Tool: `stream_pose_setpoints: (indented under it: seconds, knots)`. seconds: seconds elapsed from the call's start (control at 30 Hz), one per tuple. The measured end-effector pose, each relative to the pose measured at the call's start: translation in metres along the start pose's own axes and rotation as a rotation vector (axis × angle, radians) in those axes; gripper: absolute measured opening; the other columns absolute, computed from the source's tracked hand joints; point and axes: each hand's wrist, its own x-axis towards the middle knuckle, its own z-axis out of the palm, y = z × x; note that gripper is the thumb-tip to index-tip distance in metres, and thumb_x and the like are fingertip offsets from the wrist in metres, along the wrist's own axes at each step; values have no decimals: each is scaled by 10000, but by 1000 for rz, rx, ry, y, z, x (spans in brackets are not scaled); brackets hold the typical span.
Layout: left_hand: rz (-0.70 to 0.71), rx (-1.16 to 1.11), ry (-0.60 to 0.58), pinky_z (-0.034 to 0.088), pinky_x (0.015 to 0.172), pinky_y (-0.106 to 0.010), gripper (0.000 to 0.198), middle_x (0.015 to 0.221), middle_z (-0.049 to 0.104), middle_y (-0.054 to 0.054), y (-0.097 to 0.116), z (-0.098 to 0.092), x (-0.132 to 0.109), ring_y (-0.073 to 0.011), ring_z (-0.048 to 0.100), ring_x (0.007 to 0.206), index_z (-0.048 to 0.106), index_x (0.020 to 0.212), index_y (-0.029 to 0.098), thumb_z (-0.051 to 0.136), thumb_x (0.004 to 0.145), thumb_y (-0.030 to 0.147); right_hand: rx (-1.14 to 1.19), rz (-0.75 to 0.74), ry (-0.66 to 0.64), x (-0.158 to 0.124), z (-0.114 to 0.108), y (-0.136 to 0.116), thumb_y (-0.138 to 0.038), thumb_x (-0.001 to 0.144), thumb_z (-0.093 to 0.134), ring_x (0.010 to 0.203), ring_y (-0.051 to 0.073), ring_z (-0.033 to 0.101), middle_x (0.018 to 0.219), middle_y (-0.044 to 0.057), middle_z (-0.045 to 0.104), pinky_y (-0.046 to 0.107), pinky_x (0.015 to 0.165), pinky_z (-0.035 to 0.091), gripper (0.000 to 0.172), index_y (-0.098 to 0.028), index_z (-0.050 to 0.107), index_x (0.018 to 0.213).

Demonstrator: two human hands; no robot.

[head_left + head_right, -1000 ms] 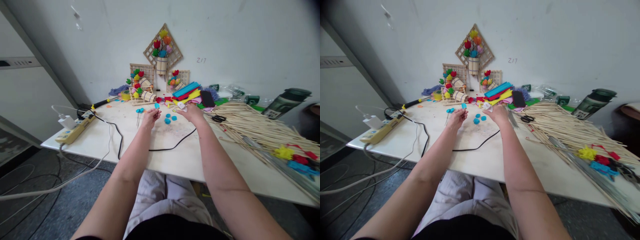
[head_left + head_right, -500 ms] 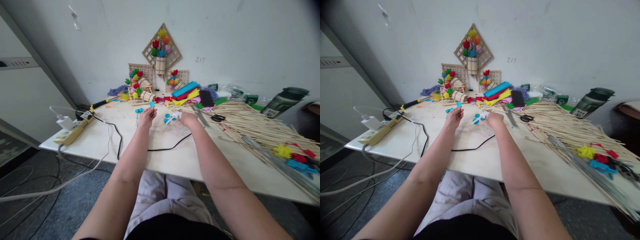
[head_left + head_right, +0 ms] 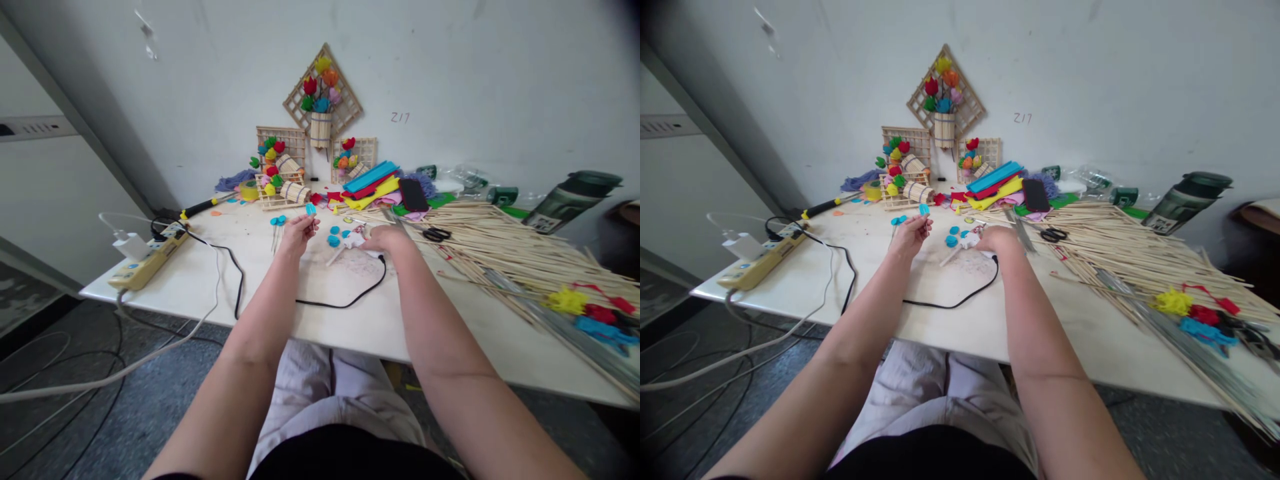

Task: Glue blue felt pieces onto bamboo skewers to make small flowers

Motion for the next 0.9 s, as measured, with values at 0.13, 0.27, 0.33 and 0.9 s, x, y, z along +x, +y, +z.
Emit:
stream_pose_setpoints:
  seconds: [0.13,0.27,0.33,0.9]
  knots:
    - [-24,67,-67,372,458,-162,133,640,641,-20,-2,6,-4,-54,559,504,608,704,115,709,677,198,195,-8,246,-9,-7,0,-503,750,541,987,291,607,1041,156,670,349,794,450,422,-143,707,896]
    - [-36,105,-135,358,472,-174,180,649,645,-26,-4,9,-8,-62,572,525,611,709,112,733,657,234,789,-237,416,-13,-8,-20,-409,806,515,705,164,617,771,71,676,238,629,454,315,-144,646,696]
    - [-45,116,-159,355,481,-177,191,650,647,-27,-5,9,-8,-71,585,545,615,719,114,735,651,246,1143,-321,366,-10,-8,-35,-368,800,547,593,110,577,759,54,668,209,558,448,252,-145,623,711]
    - [-28,87,-191,315,433,-175,166,578,623,-27,-4,11,-11,-71,561,507,606,654,118,723,673,234,1576,-418,137,3,-10,-68,-135,686,619,432,87,532,466,0,555,200,490,486,118,-124,562,583]
